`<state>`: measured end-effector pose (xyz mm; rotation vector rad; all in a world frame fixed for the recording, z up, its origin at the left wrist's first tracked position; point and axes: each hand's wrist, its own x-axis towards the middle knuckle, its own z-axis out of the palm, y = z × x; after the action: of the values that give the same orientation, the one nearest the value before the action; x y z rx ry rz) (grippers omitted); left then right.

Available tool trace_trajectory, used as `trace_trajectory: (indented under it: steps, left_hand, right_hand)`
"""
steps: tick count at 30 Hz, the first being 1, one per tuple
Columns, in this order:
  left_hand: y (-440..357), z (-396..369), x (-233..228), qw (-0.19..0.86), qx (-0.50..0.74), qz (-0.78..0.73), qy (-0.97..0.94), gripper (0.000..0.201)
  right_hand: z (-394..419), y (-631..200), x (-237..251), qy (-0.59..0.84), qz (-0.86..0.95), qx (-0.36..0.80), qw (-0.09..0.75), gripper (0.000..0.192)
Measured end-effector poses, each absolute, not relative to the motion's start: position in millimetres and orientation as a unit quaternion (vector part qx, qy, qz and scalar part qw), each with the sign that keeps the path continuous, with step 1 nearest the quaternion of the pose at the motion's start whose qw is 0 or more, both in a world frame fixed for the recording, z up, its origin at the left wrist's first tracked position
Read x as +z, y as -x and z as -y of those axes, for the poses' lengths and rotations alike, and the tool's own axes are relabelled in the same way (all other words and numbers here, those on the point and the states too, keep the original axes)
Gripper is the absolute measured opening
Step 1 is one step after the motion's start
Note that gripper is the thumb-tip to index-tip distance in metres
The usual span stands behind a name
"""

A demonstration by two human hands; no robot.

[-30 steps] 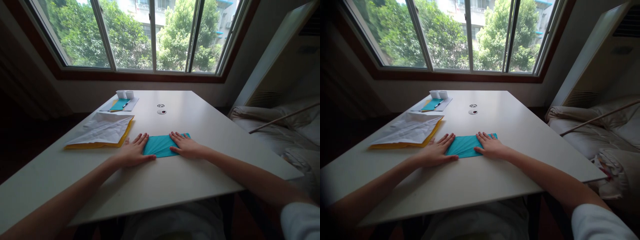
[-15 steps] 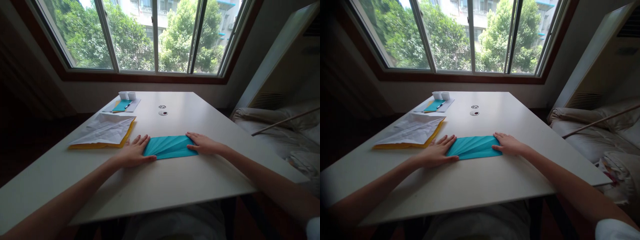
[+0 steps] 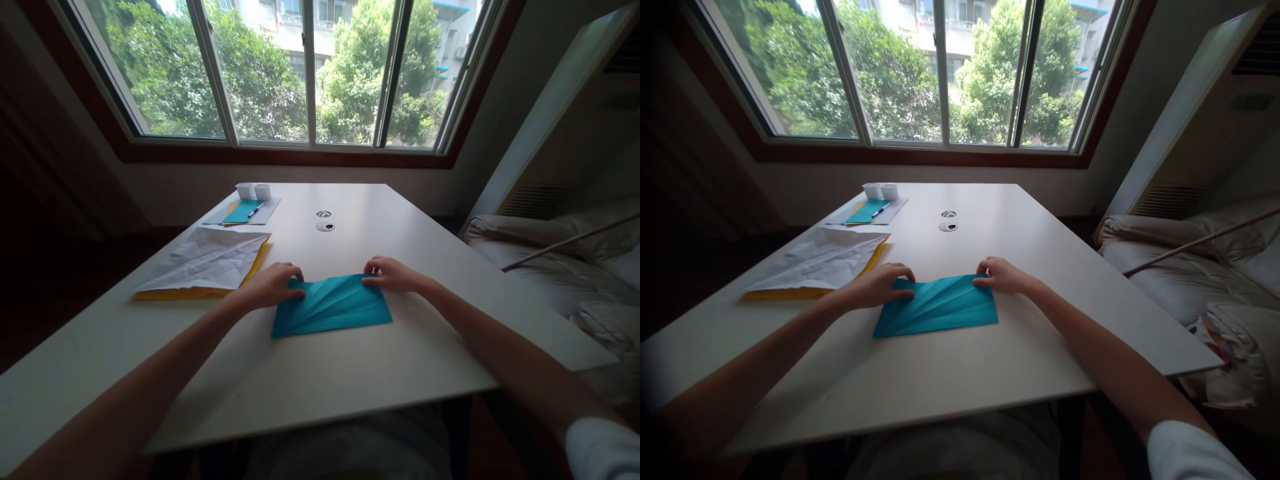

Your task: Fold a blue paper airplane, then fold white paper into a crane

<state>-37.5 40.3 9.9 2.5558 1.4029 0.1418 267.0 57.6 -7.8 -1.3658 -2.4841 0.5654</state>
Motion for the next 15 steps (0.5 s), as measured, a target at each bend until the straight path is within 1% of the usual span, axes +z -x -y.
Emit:
trace_trajectory:
  steps: [4, 9, 12, 15]
  left_hand:
    - [41, -40, 2, 0.134, 0.112, -0.442, -0.88, 0.031]
    - [40, -32, 10, 0.171, 0.206, -0.445, -0.854, 0.02]
    - [39, -28, 16, 0.17, 0.269, -0.439, -0.84, 0.022]
    - [37, -25, 17, 0.151, 0.334, -0.423, -0.829, 0.022]
  right_hand:
    - [-59, -277, -16, 0.478, 0.813, 0.281, 0.177, 0.035]
    - [-62, -281, -18, 0.44, 0.747, 0.446, 0.223, 0.051]
    - [-60, -279, -15, 0.42, 0.732, 0.478, 0.245, 0.055]
    - [-55, -276, -12, 0.391, 0.734, 0.495, 0.25, 0.046]
